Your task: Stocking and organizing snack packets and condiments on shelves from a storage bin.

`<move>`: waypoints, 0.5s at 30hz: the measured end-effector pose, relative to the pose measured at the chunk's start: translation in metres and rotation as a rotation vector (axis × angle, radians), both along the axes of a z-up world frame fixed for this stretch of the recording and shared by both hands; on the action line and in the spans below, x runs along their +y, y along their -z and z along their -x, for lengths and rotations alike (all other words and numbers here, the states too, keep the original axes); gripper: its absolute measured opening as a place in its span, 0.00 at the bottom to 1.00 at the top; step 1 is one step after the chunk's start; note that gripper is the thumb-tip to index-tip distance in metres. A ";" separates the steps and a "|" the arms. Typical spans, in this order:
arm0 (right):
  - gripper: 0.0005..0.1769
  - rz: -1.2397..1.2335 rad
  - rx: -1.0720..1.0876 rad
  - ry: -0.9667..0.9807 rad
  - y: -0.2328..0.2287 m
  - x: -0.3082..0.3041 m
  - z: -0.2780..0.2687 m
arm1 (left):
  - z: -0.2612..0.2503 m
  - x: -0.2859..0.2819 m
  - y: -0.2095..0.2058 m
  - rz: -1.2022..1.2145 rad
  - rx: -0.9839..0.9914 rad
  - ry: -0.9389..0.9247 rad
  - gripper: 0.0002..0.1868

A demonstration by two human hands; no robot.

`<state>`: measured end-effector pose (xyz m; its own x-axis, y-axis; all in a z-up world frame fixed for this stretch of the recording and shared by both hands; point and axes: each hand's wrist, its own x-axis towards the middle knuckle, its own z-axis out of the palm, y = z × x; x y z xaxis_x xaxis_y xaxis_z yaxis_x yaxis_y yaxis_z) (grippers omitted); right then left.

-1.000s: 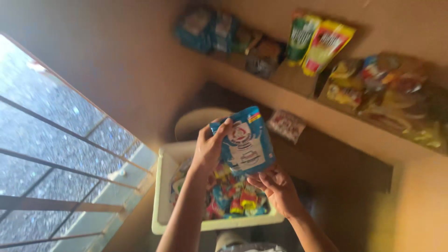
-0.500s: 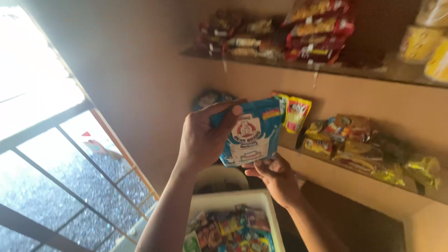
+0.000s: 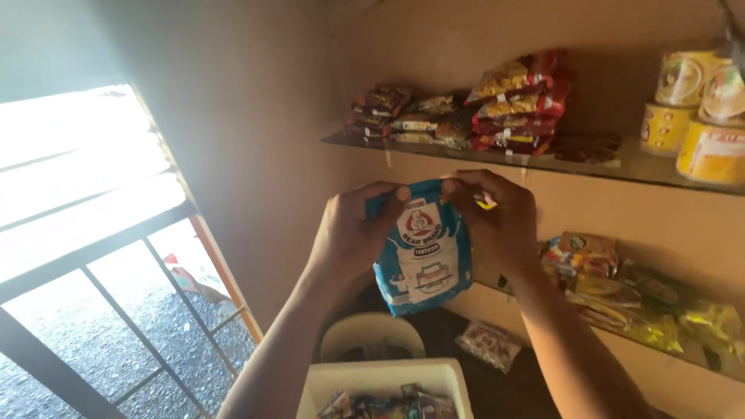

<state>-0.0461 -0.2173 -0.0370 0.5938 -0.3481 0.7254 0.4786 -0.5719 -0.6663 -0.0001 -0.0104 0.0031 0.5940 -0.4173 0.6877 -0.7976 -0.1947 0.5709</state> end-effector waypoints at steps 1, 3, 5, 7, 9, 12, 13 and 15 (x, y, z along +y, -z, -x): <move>0.14 0.005 -0.008 -0.004 0.005 -0.002 -0.003 | -0.001 -0.001 -0.002 0.005 -0.008 -0.004 0.17; 0.15 -0.127 -0.113 -0.193 0.019 -0.008 -0.008 | -0.003 -0.003 -0.003 0.014 0.016 0.002 0.18; 0.24 -0.081 -0.187 -0.423 0.023 0.001 -0.001 | -0.013 -0.006 -0.003 0.062 0.035 0.022 0.18; 0.36 -0.034 -0.248 -0.657 0.036 0.009 0.005 | -0.026 -0.007 -0.005 0.109 0.057 0.041 0.18; 0.43 -0.168 0.020 -0.989 0.062 0.018 0.012 | -0.039 -0.007 -0.005 0.190 0.035 -0.011 0.17; 0.31 -0.291 -0.036 -0.687 0.085 0.022 -0.003 | -0.054 -0.016 -0.004 0.320 0.308 0.146 0.22; 0.31 -0.291 -0.039 -0.687 0.081 0.025 -0.002 | -0.052 -0.019 -0.001 0.318 0.305 0.147 0.22; 0.22 -0.295 -0.034 -0.269 0.075 0.031 -0.001 | -0.050 -0.028 0.006 0.417 -0.311 -0.089 0.28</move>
<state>-0.0446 -0.1864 -0.1118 0.6698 -0.3797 0.6381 0.6098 -0.2089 -0.7645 0.0498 -0.0383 -0.0025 0.3562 -0.0280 0.9340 -0.9324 -0.0768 0.3532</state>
